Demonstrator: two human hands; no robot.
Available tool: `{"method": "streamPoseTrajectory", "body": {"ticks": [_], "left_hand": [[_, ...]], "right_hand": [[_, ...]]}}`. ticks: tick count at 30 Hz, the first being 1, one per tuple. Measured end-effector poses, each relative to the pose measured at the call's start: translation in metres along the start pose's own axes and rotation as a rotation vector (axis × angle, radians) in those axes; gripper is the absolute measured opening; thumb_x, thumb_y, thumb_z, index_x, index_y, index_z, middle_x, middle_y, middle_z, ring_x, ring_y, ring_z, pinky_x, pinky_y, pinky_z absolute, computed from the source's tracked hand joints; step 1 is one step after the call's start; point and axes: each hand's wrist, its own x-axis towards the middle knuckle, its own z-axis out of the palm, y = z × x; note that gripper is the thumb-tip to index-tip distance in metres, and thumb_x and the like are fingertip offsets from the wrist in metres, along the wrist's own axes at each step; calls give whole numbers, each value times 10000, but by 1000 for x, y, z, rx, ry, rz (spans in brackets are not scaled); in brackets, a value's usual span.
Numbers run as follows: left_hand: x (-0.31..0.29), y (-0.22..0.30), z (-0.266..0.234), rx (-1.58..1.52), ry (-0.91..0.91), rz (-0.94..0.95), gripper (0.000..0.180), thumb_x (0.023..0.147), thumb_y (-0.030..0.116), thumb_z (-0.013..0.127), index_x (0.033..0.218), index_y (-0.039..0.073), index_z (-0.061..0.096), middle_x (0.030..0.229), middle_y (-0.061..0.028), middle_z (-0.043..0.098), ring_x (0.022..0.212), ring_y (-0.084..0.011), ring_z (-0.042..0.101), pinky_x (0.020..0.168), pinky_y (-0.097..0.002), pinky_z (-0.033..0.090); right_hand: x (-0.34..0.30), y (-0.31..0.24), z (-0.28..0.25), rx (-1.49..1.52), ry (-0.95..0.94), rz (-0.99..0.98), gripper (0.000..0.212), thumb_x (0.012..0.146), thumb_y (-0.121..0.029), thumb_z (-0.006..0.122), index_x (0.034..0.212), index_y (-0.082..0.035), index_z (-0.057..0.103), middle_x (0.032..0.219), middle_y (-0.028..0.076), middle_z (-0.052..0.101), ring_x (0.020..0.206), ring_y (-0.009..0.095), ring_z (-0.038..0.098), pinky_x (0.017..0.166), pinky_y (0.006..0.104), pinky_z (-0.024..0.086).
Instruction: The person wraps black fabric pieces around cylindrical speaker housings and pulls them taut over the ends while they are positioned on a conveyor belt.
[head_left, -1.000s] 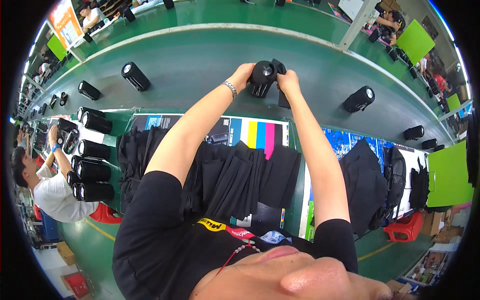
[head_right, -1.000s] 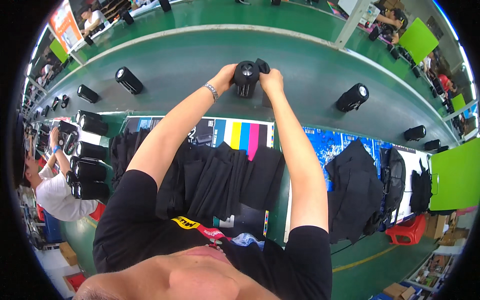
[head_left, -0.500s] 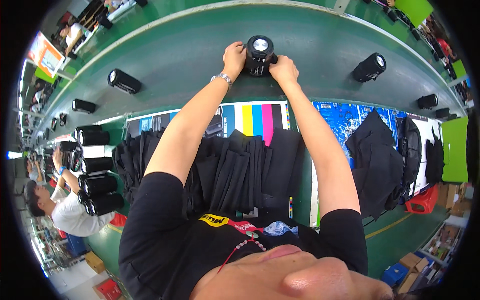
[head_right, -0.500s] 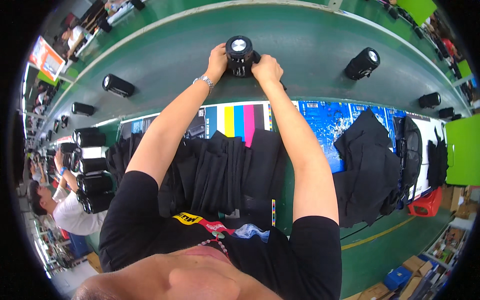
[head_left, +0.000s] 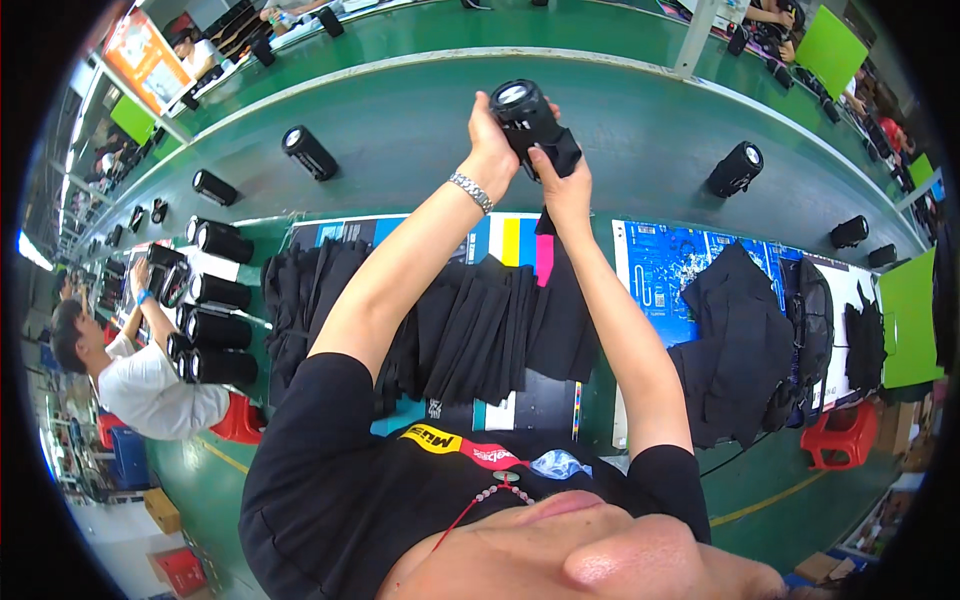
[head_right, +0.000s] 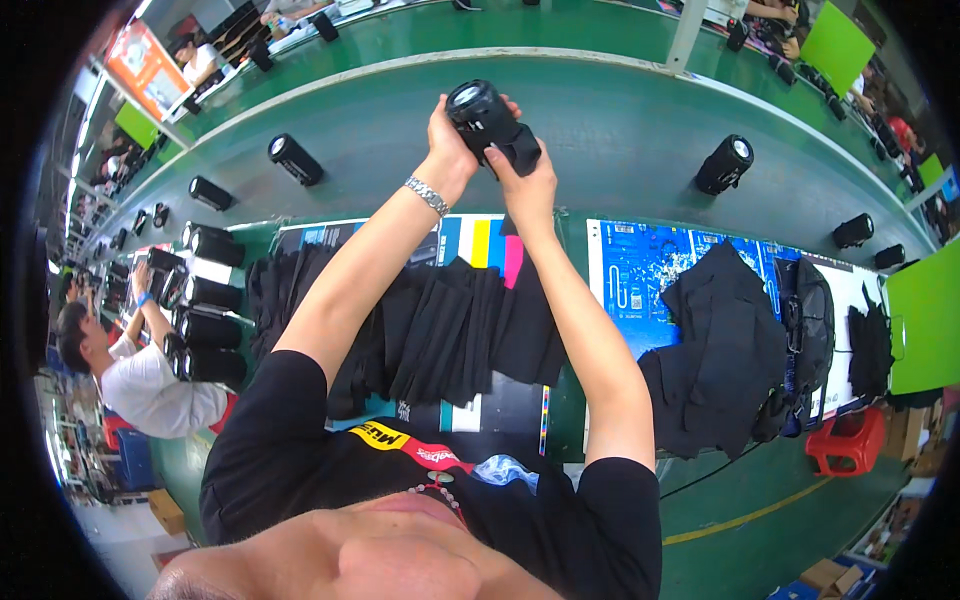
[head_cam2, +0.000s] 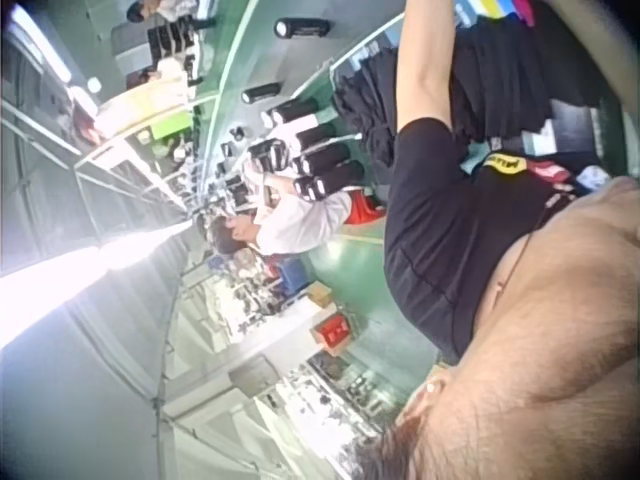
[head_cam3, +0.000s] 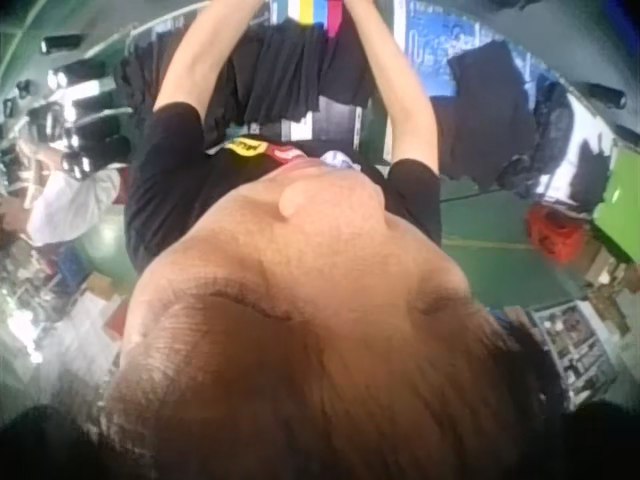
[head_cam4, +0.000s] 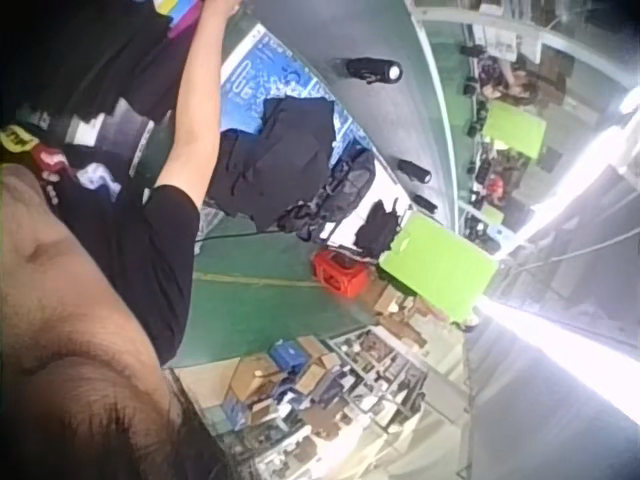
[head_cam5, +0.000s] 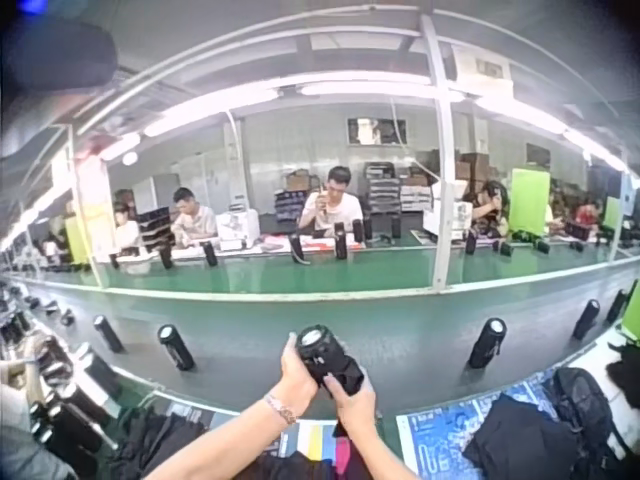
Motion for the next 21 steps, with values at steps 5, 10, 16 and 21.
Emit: {"method": "streamPoseTrajectory", "body": {"ticks": [5,10,16,21], "left_hand": [[-32,16,11,35,-20,-15,794,952,564,55,1014,-11,600,847,-217,659,827,-334,651,757,-449,546],[-26,17,-23,-142,134,-64,660,945,441,141,996,-17,613,913,-209,652,869,-338,625,836,-462,506],[-19,17,-78,-7,680,-367,624,974,489,182,1269,27,480,1263,-112,560,1213,-236,487,1013,-447,307],[-24,27,-80,234,442,-144,482,988,404,357,1237,22,510,1252,-91,584,1046,-195,562,951,-322,359]], "right_hand": [[-16,-22,-2,88,-39,59,451,834,-357,704,1006,56,649,841,88,666,761,115,594,681,257,473],[-13,-39,-5,-102,-179,318,543,826,-469,680,967,56,667,803,86,664,746,132,592,662,269,468],[27,-41,-16,-541,-52,-188,518,702,-437,777,951,6,674,823,181,693,747,332,662,699,396,508],[47,-20,-15,-886,-121,-533,594,612,-288,831,1087,-40,575,1011,154,651,1016,352,506,834,420,469]]}}
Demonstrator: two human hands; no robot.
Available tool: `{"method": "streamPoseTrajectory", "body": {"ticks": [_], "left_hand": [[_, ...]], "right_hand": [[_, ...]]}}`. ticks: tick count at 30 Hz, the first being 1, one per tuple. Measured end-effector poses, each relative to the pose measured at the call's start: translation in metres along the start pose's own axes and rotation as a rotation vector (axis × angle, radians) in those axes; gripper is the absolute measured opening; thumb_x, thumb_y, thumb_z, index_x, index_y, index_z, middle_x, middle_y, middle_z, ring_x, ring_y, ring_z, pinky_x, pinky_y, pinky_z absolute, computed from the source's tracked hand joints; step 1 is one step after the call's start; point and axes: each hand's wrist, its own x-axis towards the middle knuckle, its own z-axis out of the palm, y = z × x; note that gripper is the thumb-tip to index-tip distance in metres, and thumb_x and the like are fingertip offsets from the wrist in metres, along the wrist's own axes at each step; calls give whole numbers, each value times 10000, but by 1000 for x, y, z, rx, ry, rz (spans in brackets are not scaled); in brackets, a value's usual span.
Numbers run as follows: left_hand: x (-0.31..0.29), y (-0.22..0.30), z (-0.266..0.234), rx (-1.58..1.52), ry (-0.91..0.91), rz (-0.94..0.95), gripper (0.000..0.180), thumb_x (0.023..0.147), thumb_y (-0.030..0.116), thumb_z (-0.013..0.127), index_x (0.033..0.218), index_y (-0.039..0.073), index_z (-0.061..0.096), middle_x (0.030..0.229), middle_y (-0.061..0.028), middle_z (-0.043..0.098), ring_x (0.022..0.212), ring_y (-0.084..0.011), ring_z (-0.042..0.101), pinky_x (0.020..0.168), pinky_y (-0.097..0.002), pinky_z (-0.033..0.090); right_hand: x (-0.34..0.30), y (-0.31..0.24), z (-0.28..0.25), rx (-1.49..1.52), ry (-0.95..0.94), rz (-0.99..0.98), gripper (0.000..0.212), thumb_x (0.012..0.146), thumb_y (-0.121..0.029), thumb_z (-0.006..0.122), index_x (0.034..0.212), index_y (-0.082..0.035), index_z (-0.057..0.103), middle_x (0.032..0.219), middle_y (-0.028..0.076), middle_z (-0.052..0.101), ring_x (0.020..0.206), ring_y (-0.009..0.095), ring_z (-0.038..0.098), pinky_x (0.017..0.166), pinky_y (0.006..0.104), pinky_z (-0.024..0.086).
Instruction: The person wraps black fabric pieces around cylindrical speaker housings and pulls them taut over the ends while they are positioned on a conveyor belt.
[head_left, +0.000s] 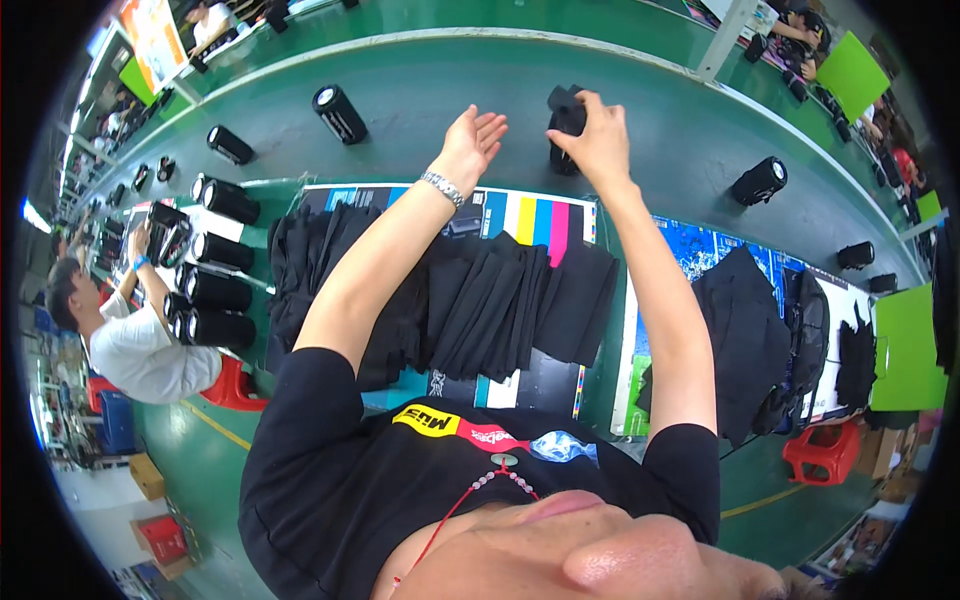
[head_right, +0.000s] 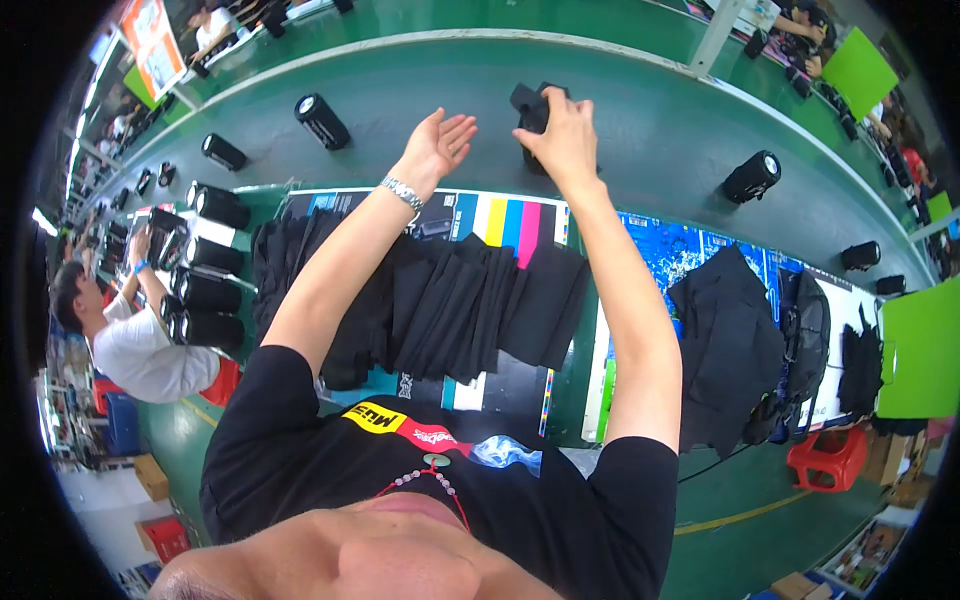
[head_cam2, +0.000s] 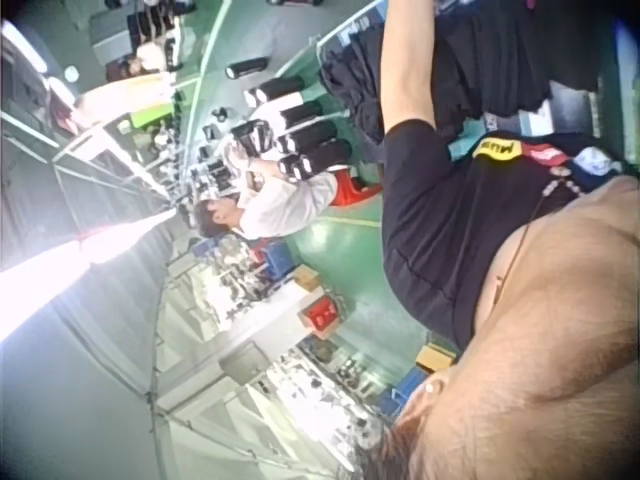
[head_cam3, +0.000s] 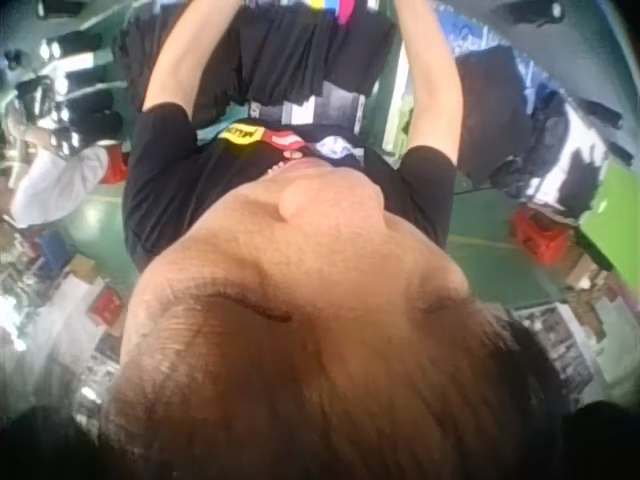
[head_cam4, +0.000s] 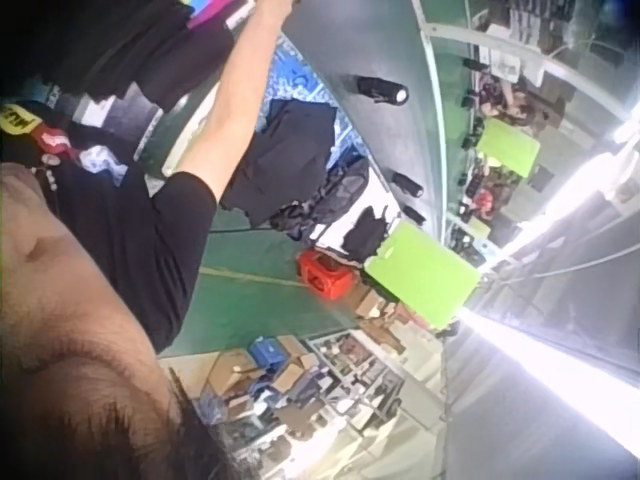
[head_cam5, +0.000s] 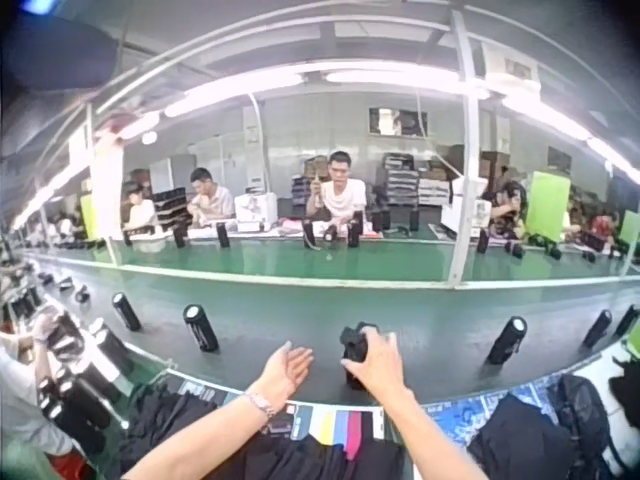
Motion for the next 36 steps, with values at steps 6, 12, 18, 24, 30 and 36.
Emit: {"method": "streamPoseTrajectory", "body": {"ticks": [6,12,18,24,30,36], "left_hand": [[2,2,57,356,-362,314,356,951,321,533,1200,71,582,1200,-26,603,896,-104,538,744,-234,412],[57,8,96,932,-548,417,401,921,375,578,1151,55,647,980,-38,664,726,-65,531,615,-226,439],[65,11,123,1308,-569,57,423,863,448,648,975,41,678,791,-16,638,684,-78,559,592,-224,449],[53,22,140,1538,-658,609,274,840,274,688,777,10,653,672,-55,604,605,-128,516,544,-297,424],[23,11,148,1473,-622,1042,267,845,226,667,787,-32,628,661,-125,585,594,-181,542,566,-327,435],[21,20,141,1666,-706,933,306,812,279,712,764,-13,637,686,-88,571,625,-172,533,573,-316,419]], "right_hand": [[-14,37,7,223,166,172,580,674,-331,812,1123,-16,625,1040,150,647,1086,330,503,896,400,450],[-13,33,24,526,224,321,863,610,-343,863,1300,-2,472,1280,225,464,1227,348,442,1010,412,387],[-22,53,12,909,-31,578,596,659,-361,828,1054,30,614,980,138,668,909,191,644,796,309,498],[-20,63,12,780,-24,622,640,637,-431,820,1064,7,634,975,135,679,896,206,652,795,302,495],[-9,72,2,793,-50,668,596,629,-466,801,1007,-22,676,915,112,697,859,195,669,765,314,502],[-11,71,5,653,-50,665,671,596,-530,801,1003,-13,672,914,129,699,876,225,677,788,330,507]]}}
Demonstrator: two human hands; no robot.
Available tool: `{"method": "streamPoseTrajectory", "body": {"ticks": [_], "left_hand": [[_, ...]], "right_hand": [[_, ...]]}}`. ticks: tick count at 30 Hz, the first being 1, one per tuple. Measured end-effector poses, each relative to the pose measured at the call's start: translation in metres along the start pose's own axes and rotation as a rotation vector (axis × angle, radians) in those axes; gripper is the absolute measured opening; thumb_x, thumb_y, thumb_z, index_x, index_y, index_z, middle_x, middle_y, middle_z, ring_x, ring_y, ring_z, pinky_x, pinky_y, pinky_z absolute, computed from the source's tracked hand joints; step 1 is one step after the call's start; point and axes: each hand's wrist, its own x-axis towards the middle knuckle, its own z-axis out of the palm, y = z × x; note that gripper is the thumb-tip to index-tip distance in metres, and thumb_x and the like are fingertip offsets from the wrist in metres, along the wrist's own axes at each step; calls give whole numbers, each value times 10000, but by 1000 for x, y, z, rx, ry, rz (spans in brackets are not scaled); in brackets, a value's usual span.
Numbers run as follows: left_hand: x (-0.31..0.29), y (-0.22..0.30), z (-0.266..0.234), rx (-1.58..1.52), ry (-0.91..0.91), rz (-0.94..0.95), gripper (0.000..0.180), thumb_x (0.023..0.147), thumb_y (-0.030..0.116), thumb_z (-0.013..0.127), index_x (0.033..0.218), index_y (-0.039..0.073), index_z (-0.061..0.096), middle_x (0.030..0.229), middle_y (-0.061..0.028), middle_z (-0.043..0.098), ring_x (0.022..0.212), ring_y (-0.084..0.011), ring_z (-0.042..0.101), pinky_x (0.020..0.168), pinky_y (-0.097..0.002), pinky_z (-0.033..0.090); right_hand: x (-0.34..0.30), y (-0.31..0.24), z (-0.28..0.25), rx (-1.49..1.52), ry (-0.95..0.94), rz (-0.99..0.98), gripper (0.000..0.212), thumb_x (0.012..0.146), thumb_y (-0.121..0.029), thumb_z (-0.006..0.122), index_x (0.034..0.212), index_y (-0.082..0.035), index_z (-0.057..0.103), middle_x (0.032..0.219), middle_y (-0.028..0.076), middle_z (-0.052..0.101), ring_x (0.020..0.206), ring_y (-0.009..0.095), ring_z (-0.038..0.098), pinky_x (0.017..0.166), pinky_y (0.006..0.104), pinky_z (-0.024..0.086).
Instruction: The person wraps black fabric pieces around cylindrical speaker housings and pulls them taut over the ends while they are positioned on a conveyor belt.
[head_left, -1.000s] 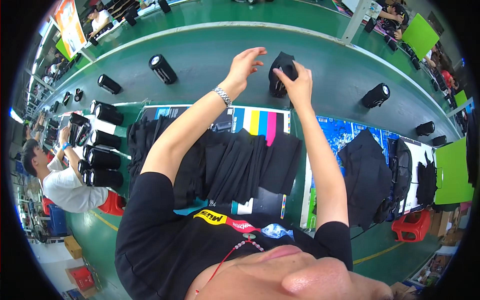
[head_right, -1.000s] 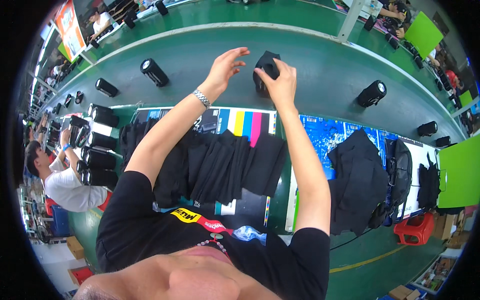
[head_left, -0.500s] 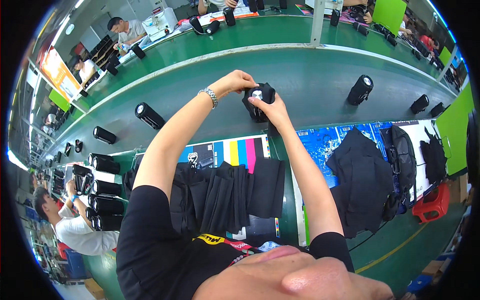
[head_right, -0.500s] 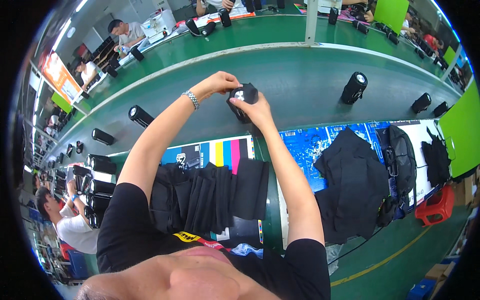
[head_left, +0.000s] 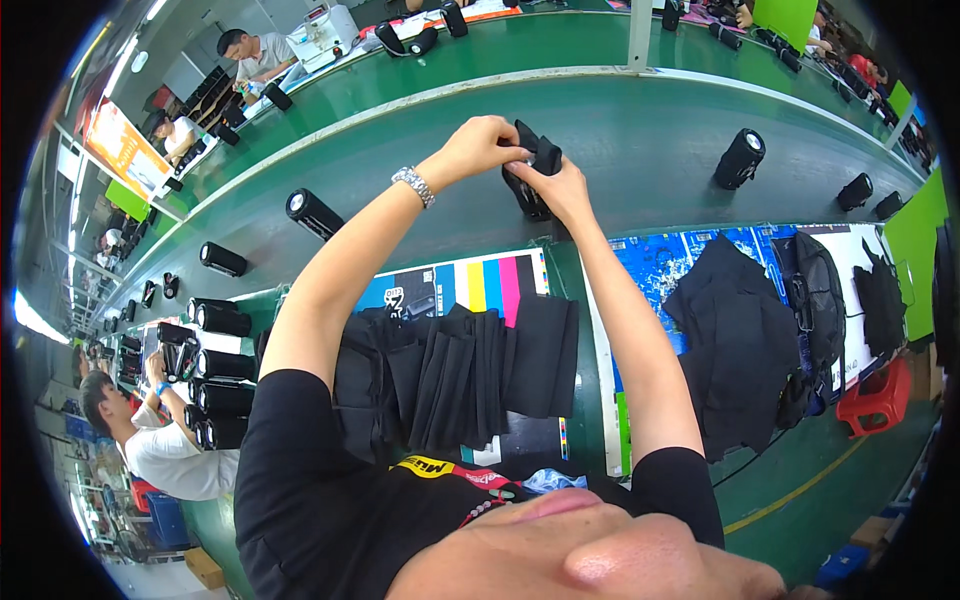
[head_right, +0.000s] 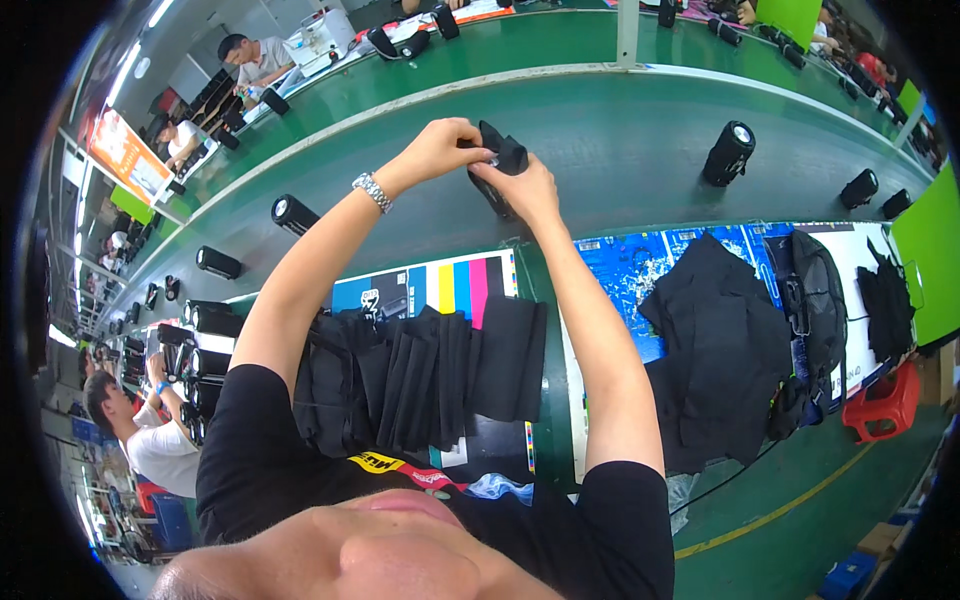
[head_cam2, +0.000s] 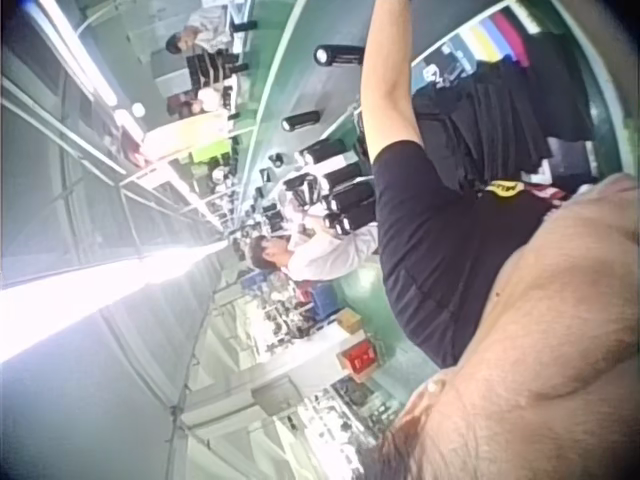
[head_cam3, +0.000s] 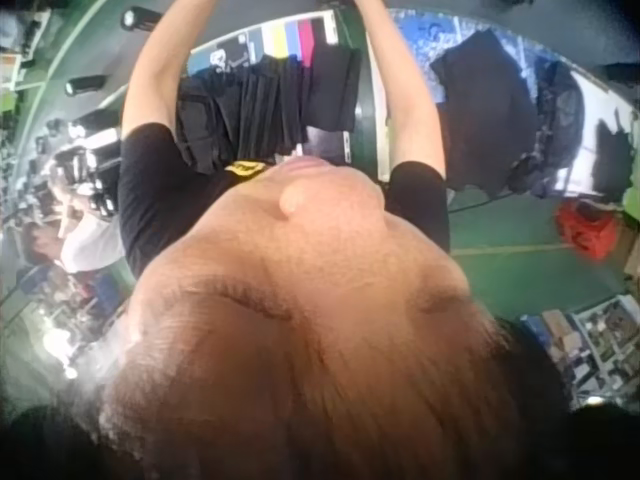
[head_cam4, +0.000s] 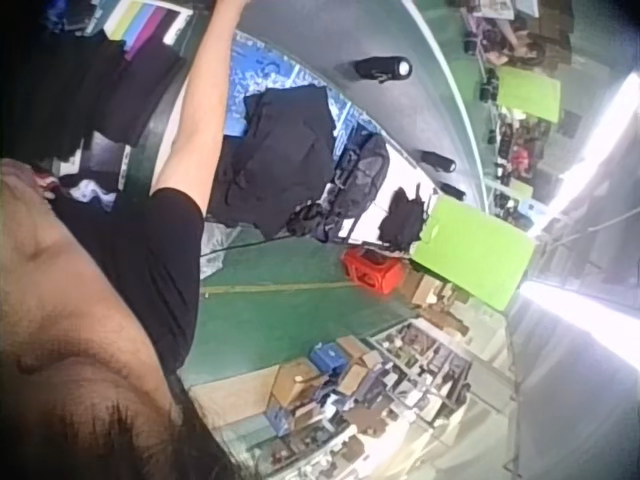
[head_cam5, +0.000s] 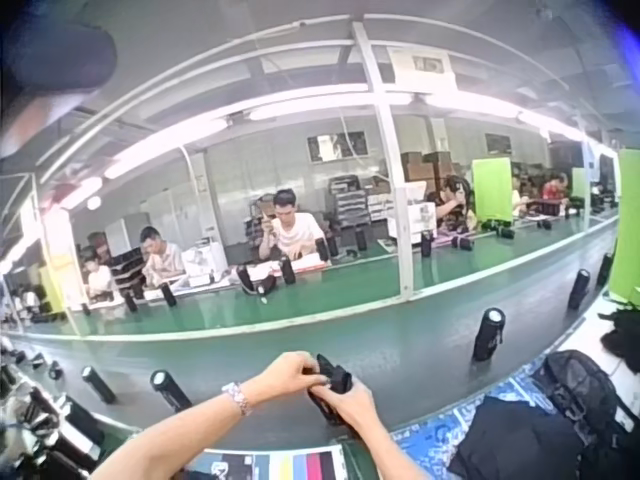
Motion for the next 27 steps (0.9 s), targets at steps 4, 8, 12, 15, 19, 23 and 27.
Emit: {"method": "streamPoseTrajectory", "body": {"ticks": [4,8,12,15,19,23,27], "left_hand": [[-7,8,7,-146,18,163,250,791,239,741,773,4,658,732,-62,557,700,-157,526,620,-298,408],[-18,-1,13,-169,142,87,221,777,242,752,831,33,703,823,-53,597,784,-155,552,663,-290,431],[-15,15,27,-507,304,77,277,827,318,701,911,54,717,978,-37,631,881,-146,568,738,-289,451],[7,2,37,-1020,489,-305,348,909,355,609,1050,41,662,1081,-27,620,951,-129,558,820,-281,445],[30,-29,90,-1617,437,-517,519,968,472,444,1164,13,586,1095,-106,642,970,-197,601,871,-324,463],[37,18,128,-1657,573,-457,698,991,540,244,1112,-48,599,1037,-122,668,899,-186,631,864,-300,483],[29,30,145,-1641,539,-245,707,991,529,233,1020,-48,641,977,-114,676,867,-170,629,832,-276,488]], "right_hand": [[0,4,-17,-40,5,-28,670,603,-520,806,1009,-7,661,945,153,695,910,240,673,810,338,506],[4,12,-39,19,-234,-123,644,626,-400,833,1072,20,634,981,123,685,932,189,642,838,315,489],[7,16,-109,6,-239,-53,453,744,-148,729,1136,44,606,954,116,683,868,150,626,812,277,480],[33,41,-114,187,21,34,315,820,-102,624,1098,45,613,928,132,688,804,166,642,767,284,485],[64,20,-45,482,223,119,216,897,-151,536,961,38,619,858,131,685,679,186,631,668,311,489],[65,18,-17,516,307,225,296,919,-248,562,858,33,628,764,99,654,663,164,615,631,286,479],[52,45,-28,571,362,82,308,903,-277,599,822,19,627,744,66,628,656,143,605,607,263,467]]}}
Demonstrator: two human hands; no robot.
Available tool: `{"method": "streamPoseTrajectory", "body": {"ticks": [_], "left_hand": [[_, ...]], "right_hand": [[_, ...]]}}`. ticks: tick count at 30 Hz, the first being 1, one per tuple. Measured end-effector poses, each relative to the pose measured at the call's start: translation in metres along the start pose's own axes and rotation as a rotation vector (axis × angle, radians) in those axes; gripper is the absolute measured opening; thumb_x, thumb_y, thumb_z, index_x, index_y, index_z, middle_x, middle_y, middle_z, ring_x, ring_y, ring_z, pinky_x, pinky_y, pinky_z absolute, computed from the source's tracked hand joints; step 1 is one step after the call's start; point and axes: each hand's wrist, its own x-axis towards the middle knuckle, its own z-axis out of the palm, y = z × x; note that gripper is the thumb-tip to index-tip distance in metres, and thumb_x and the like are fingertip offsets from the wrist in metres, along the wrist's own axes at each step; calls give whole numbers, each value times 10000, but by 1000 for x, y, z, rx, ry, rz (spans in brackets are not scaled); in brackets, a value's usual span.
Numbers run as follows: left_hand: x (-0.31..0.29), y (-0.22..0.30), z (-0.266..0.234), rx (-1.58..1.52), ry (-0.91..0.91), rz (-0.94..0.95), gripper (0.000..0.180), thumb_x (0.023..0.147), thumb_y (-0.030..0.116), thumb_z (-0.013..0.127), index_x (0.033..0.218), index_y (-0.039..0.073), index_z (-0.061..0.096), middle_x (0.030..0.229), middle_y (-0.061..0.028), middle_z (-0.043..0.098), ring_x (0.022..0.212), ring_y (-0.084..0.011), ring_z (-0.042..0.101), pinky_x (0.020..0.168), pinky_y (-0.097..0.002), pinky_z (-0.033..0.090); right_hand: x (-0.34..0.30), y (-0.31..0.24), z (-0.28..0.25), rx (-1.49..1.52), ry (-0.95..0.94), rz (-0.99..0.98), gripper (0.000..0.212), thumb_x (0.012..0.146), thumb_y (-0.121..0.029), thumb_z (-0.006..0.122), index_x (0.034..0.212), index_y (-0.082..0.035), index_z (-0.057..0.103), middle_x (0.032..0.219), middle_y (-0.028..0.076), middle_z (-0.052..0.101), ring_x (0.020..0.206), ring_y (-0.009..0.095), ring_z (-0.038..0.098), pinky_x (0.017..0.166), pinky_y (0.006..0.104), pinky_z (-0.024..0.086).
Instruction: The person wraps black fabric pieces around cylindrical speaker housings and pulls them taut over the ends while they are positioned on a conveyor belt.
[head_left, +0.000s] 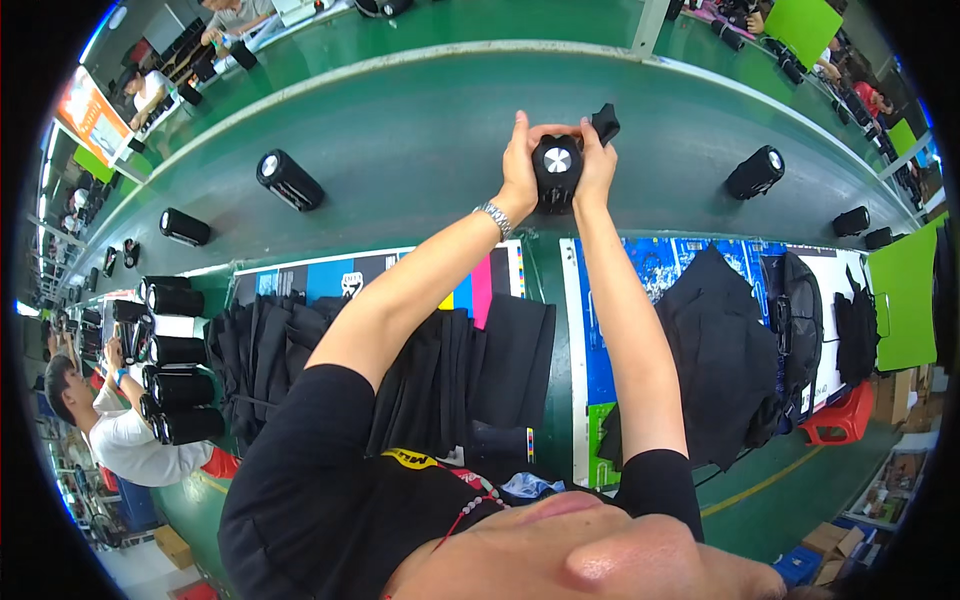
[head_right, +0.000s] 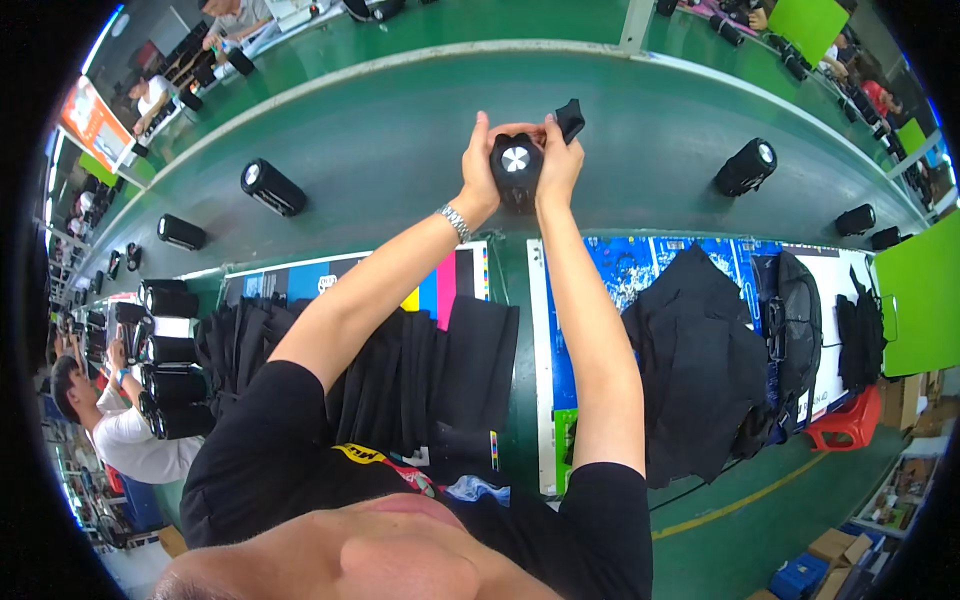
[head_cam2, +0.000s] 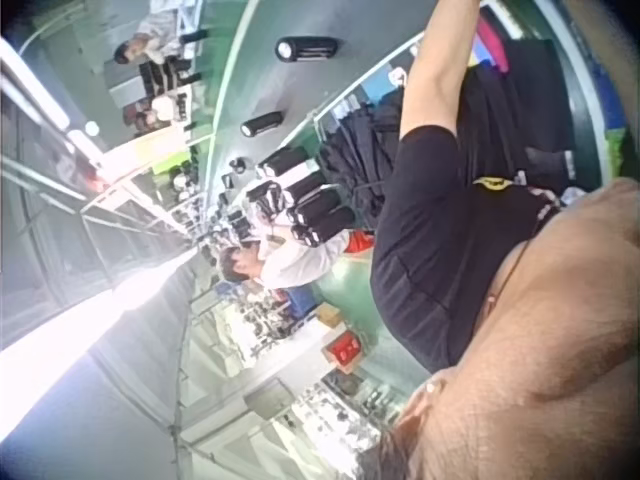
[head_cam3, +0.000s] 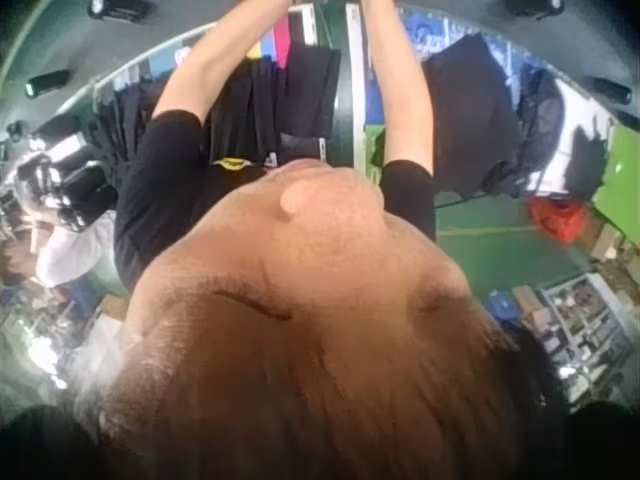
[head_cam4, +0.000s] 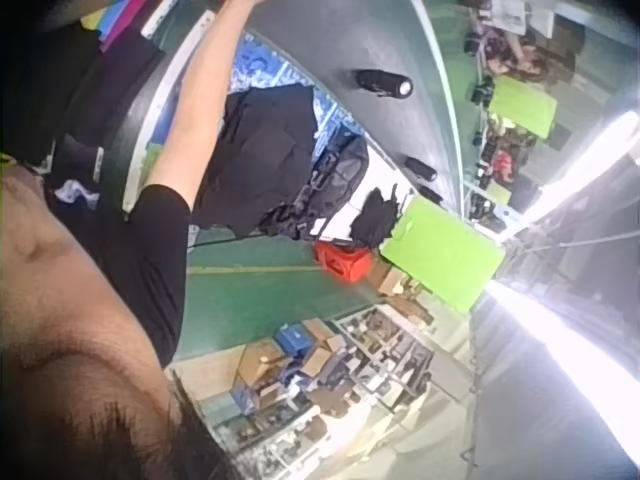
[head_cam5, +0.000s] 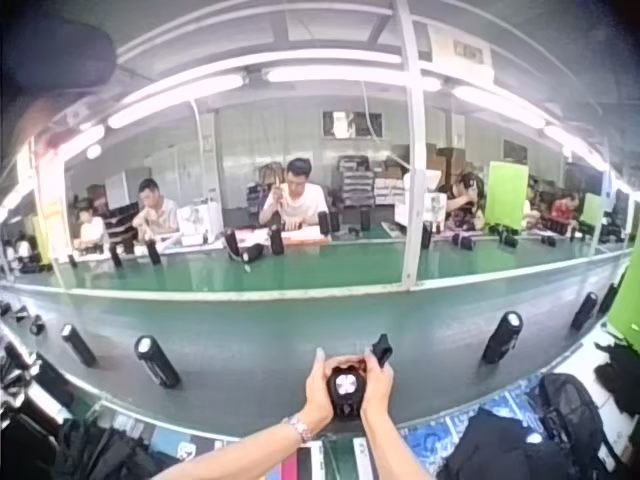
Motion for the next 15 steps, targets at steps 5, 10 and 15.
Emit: {"method": "streamPoseTrajectory", "body": {"ticks": [5,10,15], "left_hand": [[8,-30,-25,55,153,-10,599,987,455,346,920,-47,666,874,-85,676,775,-159,623,760,-270,490],[14,-42,-6,411,223,61,559,962,447,408,874,-39,671,770,-112,672,732,-182,624,709,-326,479],[-4,37,-56,984,-86,-11,413,952,351,493,957,-48,602,854,-166,669,793,-245,618,704,-356,469]], "right_hand": [[8,49,-20,-47,52,-15,250,823,-200,665,848,49,646,745,45,623,665,134,571,631,291,460],[47,48,-60,-314,216,-72,418,777,-283,708,887,117,660,829,207,685,760,245,644,720,383,482],[-3,2,-62,-246,68,-49,224,862,-199,599,823,5,682,763,57,648,699,149,594,669,327,482]]}}
